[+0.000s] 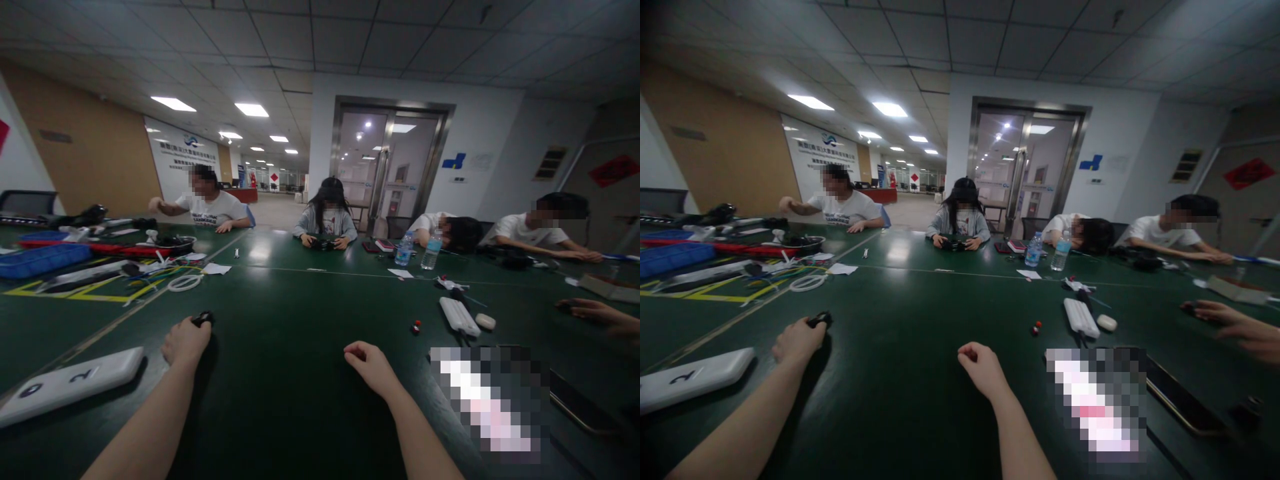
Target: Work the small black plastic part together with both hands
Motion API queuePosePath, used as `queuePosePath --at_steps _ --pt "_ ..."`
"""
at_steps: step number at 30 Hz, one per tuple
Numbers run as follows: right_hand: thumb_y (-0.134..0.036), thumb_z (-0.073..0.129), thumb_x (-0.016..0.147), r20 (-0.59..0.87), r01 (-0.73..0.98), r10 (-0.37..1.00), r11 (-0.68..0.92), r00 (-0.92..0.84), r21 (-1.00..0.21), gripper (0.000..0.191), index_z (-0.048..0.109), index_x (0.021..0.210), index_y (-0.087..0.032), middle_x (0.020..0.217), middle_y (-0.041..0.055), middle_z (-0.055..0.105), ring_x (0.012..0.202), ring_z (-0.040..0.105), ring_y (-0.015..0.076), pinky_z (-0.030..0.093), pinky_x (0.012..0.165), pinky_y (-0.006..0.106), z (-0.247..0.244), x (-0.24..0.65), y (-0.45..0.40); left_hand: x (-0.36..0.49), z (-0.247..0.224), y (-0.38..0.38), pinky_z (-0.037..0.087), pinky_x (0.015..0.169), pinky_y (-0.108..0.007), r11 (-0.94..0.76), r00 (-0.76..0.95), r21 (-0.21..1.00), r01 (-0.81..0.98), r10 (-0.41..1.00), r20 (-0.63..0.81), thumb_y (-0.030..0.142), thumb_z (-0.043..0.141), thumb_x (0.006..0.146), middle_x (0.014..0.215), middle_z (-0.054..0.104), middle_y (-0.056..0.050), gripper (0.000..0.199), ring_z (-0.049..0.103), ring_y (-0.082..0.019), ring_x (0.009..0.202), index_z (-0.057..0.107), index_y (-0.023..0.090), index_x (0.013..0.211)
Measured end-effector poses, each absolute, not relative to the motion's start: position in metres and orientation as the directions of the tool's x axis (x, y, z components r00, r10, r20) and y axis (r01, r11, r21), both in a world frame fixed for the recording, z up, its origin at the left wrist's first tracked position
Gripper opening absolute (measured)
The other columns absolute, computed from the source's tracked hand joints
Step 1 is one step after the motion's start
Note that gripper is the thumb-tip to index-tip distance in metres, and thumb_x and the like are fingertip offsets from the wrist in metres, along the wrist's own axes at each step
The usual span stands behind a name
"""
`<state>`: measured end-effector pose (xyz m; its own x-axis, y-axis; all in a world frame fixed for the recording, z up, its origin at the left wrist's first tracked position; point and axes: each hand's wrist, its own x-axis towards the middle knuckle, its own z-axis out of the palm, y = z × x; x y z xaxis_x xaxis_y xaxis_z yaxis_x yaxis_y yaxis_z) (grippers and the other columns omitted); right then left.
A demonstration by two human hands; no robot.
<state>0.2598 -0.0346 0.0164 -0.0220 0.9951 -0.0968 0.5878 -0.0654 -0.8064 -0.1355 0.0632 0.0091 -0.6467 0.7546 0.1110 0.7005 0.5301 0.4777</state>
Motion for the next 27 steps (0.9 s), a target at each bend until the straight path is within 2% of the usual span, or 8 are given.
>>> queuePosePath --at_steps 27 --pt "-0.031 0.054 0.082 -0.074 0.589 0.997 -0.038 -0.037 -0.807 0.024 0.064 0.1 -0.02 0.097 0.003 0.064 0.09 0.06 0.0176 0.046 0.08 0.031 0.0143 0.2599 -0.0329 -0.1361 0.0086 0.0638 0.042 0.087 -0.047 0.532 -0.645 0.481 0.697 0.759 0.094 0.04 0.044 0.077 0.12 0.056 -0.019 0.055 0.051 -0.037 0.111 0.055 0.016 0.124"
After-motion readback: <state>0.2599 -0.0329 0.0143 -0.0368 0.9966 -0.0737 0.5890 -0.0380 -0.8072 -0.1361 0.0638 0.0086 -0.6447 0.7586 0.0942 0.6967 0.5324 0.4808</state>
